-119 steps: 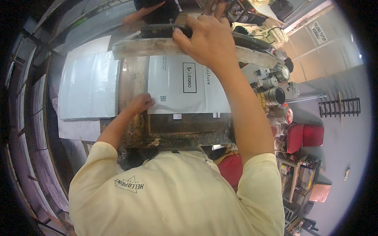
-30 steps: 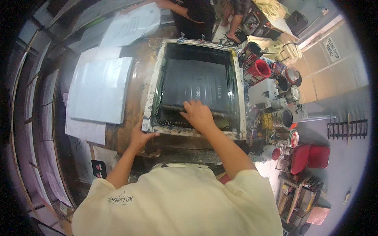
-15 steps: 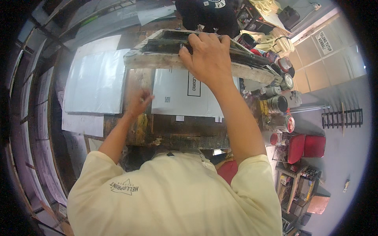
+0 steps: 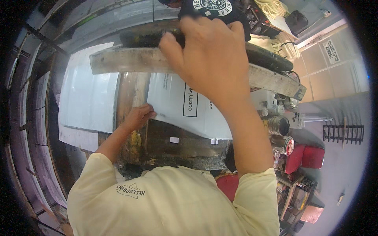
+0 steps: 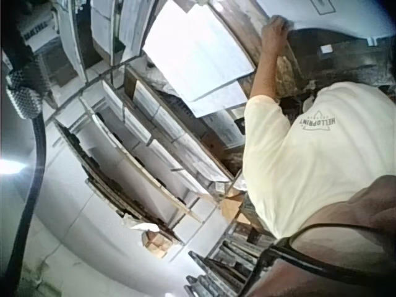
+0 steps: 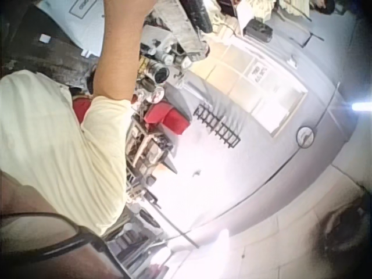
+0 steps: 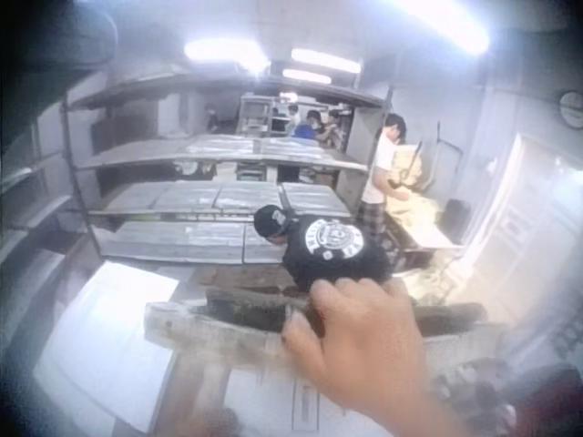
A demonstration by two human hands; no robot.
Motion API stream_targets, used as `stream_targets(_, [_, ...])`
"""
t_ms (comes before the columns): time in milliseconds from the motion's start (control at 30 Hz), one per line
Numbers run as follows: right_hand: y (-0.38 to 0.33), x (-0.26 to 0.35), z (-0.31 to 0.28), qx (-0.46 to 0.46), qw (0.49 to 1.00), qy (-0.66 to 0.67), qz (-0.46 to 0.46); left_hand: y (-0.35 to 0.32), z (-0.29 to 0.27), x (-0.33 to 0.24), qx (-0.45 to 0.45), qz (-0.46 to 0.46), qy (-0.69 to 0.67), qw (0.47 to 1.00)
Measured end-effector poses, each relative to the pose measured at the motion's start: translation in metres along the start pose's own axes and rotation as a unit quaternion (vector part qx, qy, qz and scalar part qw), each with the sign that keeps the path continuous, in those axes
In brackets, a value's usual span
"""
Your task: The person performs screen printing on white bags by placing a bag on the base, lowering the screen, applying ink with a squeegee, and then lifting the screen to remove the printed bag.
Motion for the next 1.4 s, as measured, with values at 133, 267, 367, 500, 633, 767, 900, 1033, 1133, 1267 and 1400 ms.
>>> stream_targets(133, [0.011,-0.009,0.003,0.002,1.000,-0.005,-0.011,0.009,-0.032,-0.054,-0.030,-0.006,-0.014,0.999])
stream_targets(267, [0.007,0.004,0.002,0.006,1.000,0.002,0.002,-0.033,-0.051,0.002,-0.127,-0.100,-0.053,0.985])
stream_targets(367, [0.006,0.002,-0.001,0.018,1.000,0.007,0.004,-0.047,-0.096,0.075,-0.113,-0.192,-0.136,0.965])
stream_targets(500, [-0.005,0.008,-0.002,0.039,0.998,-0.017,0.036,-0.049,-0.197,0.152,-0.055,-0.278,-0.086,0.955])
stream_targets(633, [-0.008,0.016,0.000,0.055,0.998,-0.011,0.031,-0.066,-0.288,0.228,-0.060,-0.296,0.036,0.953])
stream_targets(767, [-0.008,0.019,-0.002,0.066,0.997,-0.028,0.040,-0.074,-0.357,0.277,-0.085,-0.296,0.161,0.938])
stream_targets(900, [-0.013,0.023,-0.002,0.088,0.994,-0.033,0.049,-0.082,-0.389,0.314,-0.122,-0.294,0.288,0.903])
stream_targets(1033, [-0.013,0.025,-0.006,0.076,0.996,-0.010,0.047,-0.121,-0.447,0.325,-0.196,-0.368,0.401,0.816])
stream_targets(1133, [-0.013,0.025,0.000,0.082,0.995,-0.022,0.045,-0.100,-0.421,0.296,-0.215,-0.429,0.570,0.667])
stream_targets(1267, [-0.016,0.026,-0.006,0.097,0.994,-0.030,0.044,-0.051,-0.324,0.181,-0.272,-0.357,0.638,0.626])
stream_targets(1400, [-0.022,0.030,-0.006,0.077,0.996,-0.020,0.044,-0.122,-0.138,0.151,-0.288,-0.300,0.225,0.881])
Point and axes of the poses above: each hand's wrist, its own y-axis towards the middle knuckle, its own z-axis out of the palm, x = y × z, the point moved 4 cm from there along y, towards the middle knuckle, and after that the axes turned 4 degrees about -z, right-handed, at the moved point
